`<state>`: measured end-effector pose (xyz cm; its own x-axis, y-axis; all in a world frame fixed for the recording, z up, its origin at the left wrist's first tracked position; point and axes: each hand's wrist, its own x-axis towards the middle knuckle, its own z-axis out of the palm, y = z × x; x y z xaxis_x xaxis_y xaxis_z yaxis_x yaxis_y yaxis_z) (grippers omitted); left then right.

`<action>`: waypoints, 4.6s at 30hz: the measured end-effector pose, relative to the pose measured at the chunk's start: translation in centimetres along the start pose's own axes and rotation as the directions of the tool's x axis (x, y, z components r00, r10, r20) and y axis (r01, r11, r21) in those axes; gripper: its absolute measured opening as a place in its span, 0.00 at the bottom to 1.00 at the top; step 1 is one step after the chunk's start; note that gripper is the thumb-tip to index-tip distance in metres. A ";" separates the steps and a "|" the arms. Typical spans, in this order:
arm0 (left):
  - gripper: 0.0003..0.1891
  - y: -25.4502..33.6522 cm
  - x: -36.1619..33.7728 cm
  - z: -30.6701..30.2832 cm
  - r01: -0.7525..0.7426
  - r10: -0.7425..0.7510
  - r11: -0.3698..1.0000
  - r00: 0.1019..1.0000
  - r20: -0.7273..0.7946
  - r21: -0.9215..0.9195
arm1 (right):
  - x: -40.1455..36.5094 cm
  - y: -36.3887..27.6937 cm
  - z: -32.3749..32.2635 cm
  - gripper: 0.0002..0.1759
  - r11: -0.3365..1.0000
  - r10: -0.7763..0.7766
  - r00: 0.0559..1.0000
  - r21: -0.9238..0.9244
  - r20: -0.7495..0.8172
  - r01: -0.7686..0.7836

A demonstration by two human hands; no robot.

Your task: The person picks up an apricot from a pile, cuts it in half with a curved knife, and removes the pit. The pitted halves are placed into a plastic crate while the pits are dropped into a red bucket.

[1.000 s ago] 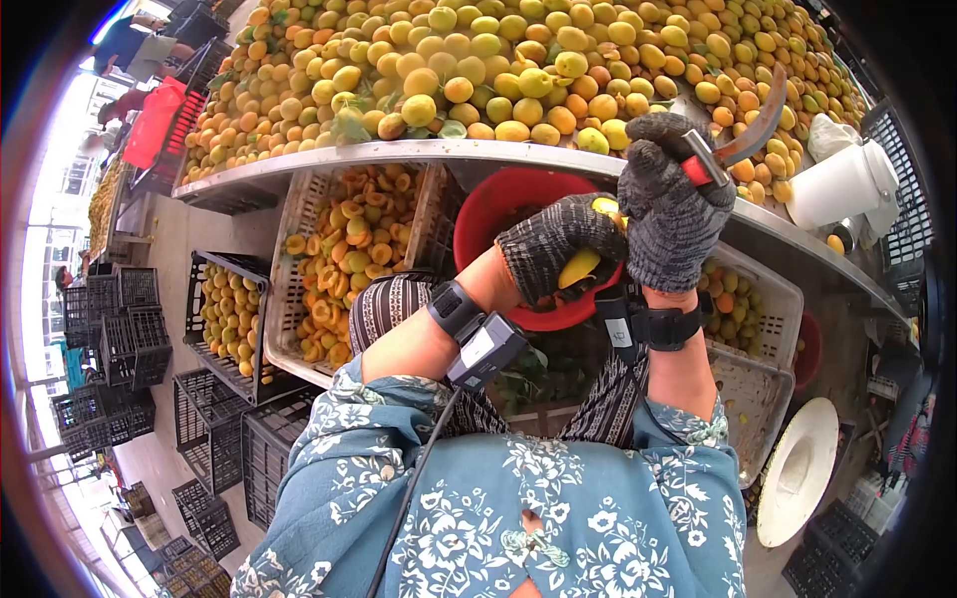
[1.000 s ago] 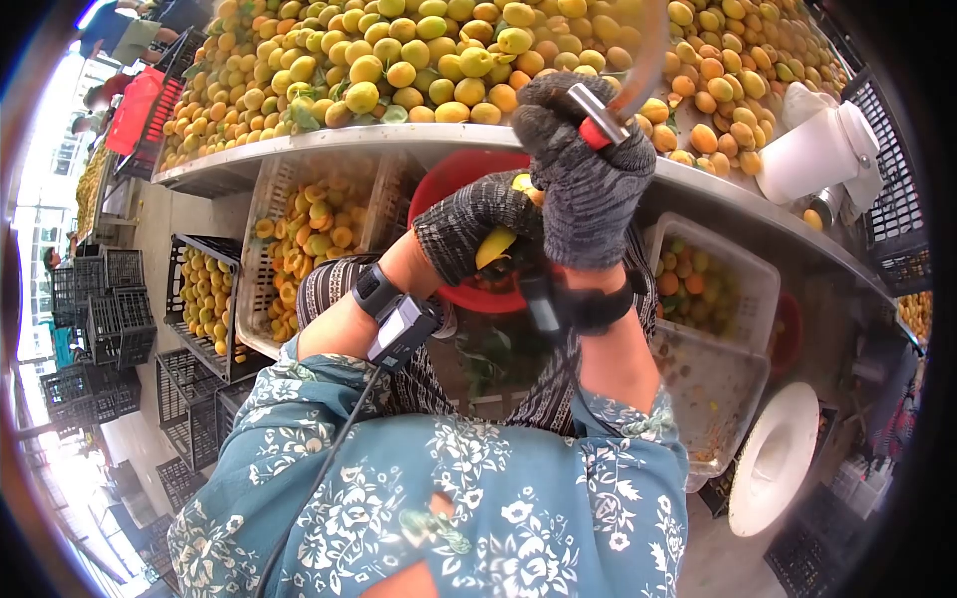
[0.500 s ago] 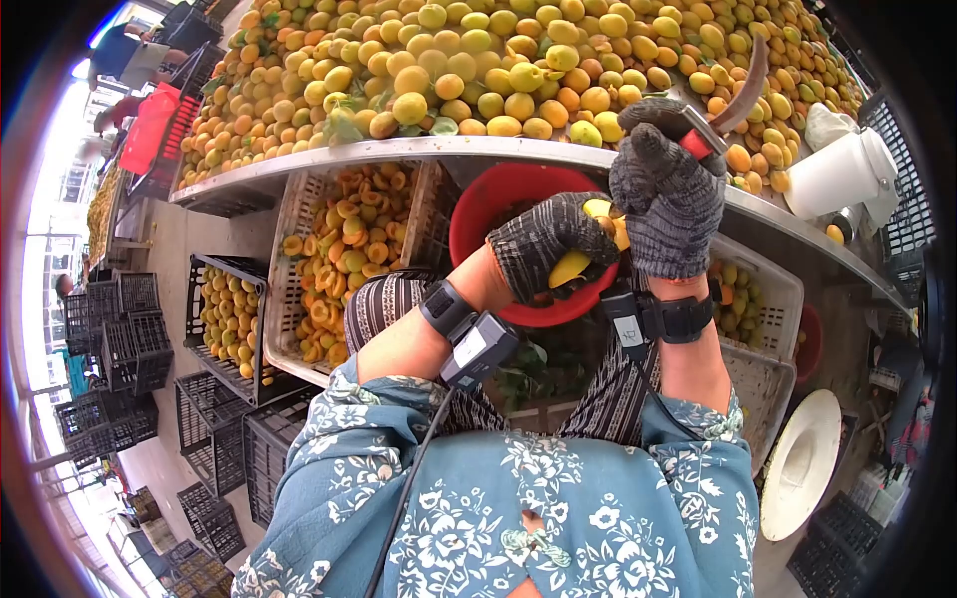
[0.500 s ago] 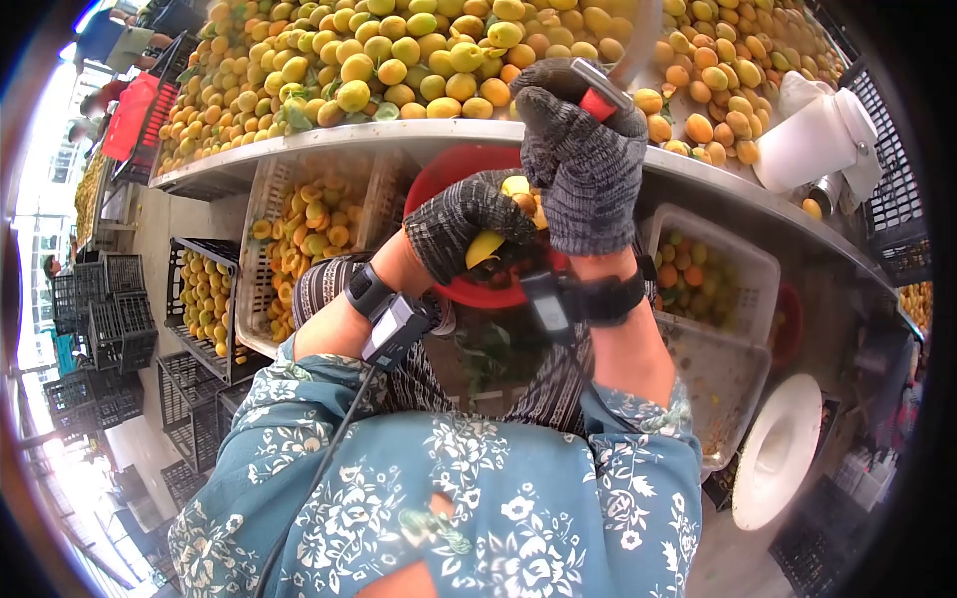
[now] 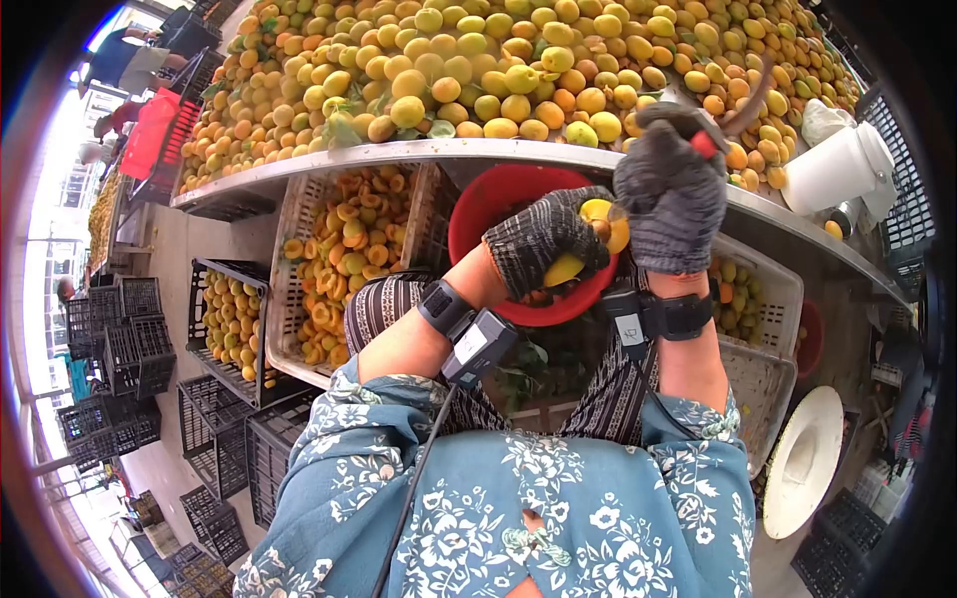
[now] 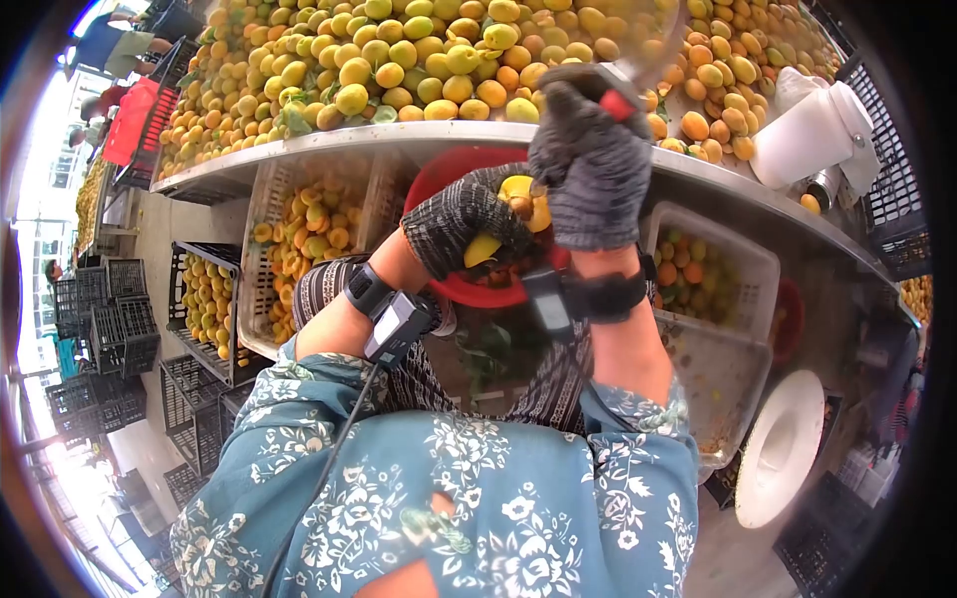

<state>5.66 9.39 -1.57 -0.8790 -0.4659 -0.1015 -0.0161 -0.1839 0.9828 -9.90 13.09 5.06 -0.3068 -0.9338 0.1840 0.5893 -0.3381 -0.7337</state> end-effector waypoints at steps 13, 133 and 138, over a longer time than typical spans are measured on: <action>0.28 -0.5 -0.9 0.0 -0.224 0.224 0.974 0.953 -0.202 0.026 | -1.0 -1.2 1.2 0.10 0.990 -0.137 0.987 -0.030 -0.086 0.135; 0.29 1.4 0.9 -1.1 -0.141 -0.187 0.537 0.942 -0.280 -0.832 | -2.6 2.6 0.7 0.07 0.911 0.024 0.968 -0.393 -0.252 -0.125; 0.35 4.9 -2.6 -2.4 -0.158 0.177 0.257 0.977 -0.115 -0.953 | -4.0 0.0 -0.6 0.08 0.946 0.201 0.941 -0.196 -0.273 -0.259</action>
<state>8.98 7.62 3.13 -0.8074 -0.5872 0.0571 0.5894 -0.7986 0.1215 -9.16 16.92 3.93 -0.3743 -0.9146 -0.1532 0.4903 -0.0549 -0.8698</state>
